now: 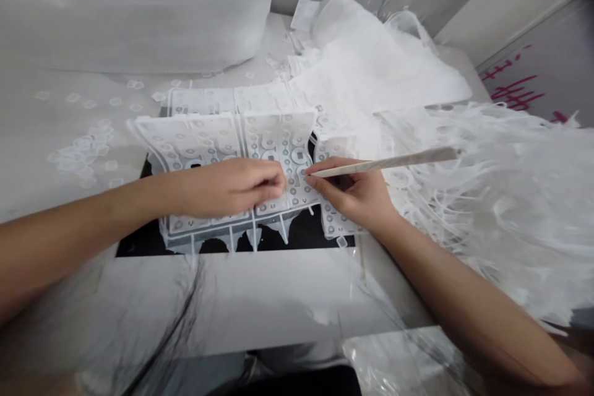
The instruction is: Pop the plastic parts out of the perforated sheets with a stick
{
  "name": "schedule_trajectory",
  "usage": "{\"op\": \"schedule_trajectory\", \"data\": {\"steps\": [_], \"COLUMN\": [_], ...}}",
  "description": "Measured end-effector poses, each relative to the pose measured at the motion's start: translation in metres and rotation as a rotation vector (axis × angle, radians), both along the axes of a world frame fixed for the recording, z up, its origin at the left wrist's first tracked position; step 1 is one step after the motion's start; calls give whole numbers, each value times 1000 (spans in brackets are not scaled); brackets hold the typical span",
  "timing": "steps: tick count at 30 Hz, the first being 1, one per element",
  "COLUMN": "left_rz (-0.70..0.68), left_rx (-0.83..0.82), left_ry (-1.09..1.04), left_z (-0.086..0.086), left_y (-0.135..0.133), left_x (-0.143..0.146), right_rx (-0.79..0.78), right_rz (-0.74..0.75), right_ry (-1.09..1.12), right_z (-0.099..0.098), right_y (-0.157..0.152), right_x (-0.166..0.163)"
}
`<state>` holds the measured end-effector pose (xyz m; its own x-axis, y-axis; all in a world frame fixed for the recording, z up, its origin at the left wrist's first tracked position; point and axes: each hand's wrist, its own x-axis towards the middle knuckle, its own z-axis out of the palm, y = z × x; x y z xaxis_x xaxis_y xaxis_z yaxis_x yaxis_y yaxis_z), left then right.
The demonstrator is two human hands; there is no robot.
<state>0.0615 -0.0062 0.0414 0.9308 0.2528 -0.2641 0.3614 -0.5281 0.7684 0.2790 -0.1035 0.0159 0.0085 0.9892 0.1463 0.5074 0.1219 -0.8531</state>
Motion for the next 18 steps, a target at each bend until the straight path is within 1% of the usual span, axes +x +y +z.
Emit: {"op": "schedule_trajectory", "data": {"steps": [2,3,5,8,12,14,18], "left_rz": [97,126,143,118,40,-30,-211], "left_rx": [-172,-215,-204,-84,76,195,429], "left_ry": [-31,-56,-113,-182,-167,-149,-127], "left_z": [-4,-7,-10,-12,-7,-2,5], "left_y": [5,6,5,3,2,2,-4], "left_x": [-1,-1,-1,0,-1,-2,-4], "right_rx": [-9,-14,-17,-12,-13,-10,-4], "right_rz": [-6,-10,-12,-11,-7,-4,9], "right_ry": [-2,-1,1,0,-4,-3,0], "right_z": [0,0,-1,-1,-1,-1,-2], "right_y": [0,0,0,0,0,0,0], "right_x": [0,0,0,0,0,1,2]}}
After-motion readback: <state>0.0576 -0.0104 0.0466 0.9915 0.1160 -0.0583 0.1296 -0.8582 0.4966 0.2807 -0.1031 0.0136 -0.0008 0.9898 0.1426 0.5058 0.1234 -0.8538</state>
